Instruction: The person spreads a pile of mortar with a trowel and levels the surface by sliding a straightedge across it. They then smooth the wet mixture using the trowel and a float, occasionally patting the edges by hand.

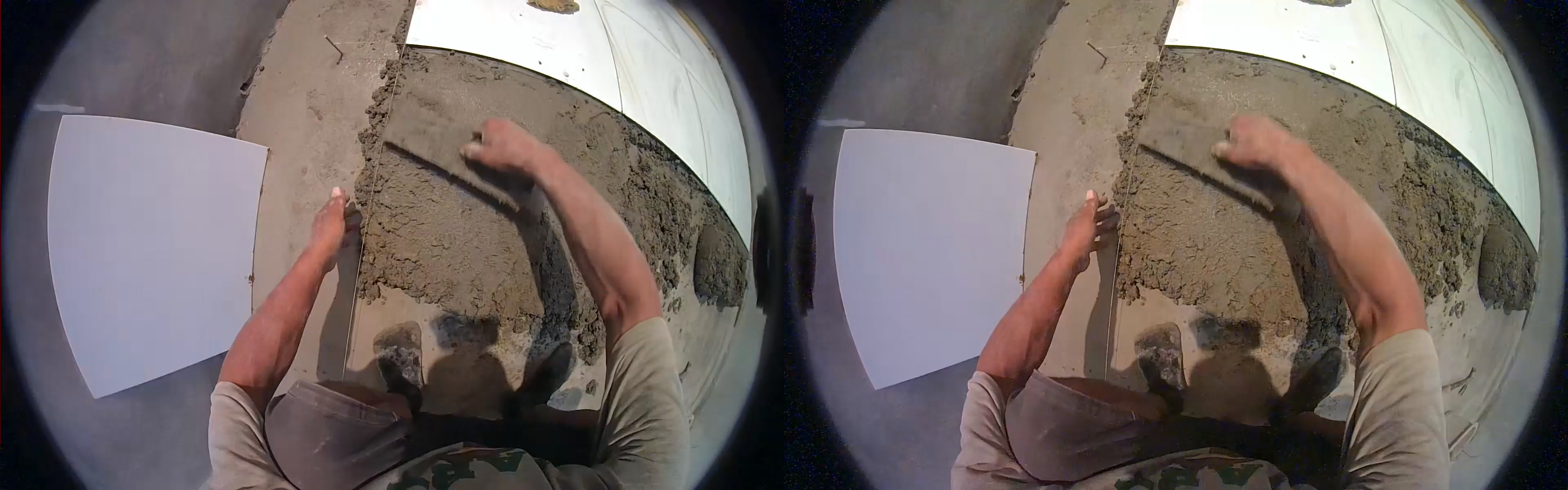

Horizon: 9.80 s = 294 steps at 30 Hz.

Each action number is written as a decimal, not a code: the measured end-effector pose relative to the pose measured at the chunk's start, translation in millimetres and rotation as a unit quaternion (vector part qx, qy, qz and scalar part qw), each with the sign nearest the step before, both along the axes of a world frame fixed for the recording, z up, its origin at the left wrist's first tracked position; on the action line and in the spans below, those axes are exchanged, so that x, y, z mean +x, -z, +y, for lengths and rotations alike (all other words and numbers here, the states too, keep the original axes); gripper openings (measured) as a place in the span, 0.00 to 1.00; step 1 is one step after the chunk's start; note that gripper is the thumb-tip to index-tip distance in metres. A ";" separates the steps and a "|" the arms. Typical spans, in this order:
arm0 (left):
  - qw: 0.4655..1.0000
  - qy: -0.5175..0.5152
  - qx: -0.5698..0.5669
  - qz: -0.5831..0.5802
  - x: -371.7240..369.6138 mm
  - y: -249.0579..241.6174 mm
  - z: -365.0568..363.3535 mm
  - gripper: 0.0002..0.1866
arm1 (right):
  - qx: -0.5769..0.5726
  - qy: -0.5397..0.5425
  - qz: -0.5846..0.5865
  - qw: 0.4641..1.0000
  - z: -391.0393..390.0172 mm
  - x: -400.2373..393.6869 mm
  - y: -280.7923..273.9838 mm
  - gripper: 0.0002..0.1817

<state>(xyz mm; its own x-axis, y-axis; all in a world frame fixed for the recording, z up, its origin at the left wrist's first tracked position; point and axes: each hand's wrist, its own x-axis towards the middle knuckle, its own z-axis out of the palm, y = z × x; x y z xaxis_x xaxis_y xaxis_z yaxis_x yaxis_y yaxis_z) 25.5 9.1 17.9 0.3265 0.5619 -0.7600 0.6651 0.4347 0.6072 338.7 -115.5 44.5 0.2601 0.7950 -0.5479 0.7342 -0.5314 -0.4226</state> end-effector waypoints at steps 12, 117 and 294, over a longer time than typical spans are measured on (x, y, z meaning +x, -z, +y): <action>0.999 -0.014 0.034 0.015 -0.8 9.1 -6.9 0.34 | -0.056 -0.147 -0.033 0.987 -71.4 -139.8 -14.5 0.23; 0.801 0.445 0.400 -0.020 76.7 -59.3 -94.0 0.32 | 0.035 0.714 -0.149 0.683 -678.9 -31.5 40.1 0.26; 0.873 -0.444 0.140 -0.144 -39.6 64.2 -197.1 0.34 | 0.001 0.612 -0.327 0.720 -633.8 69.6 29.9 0.26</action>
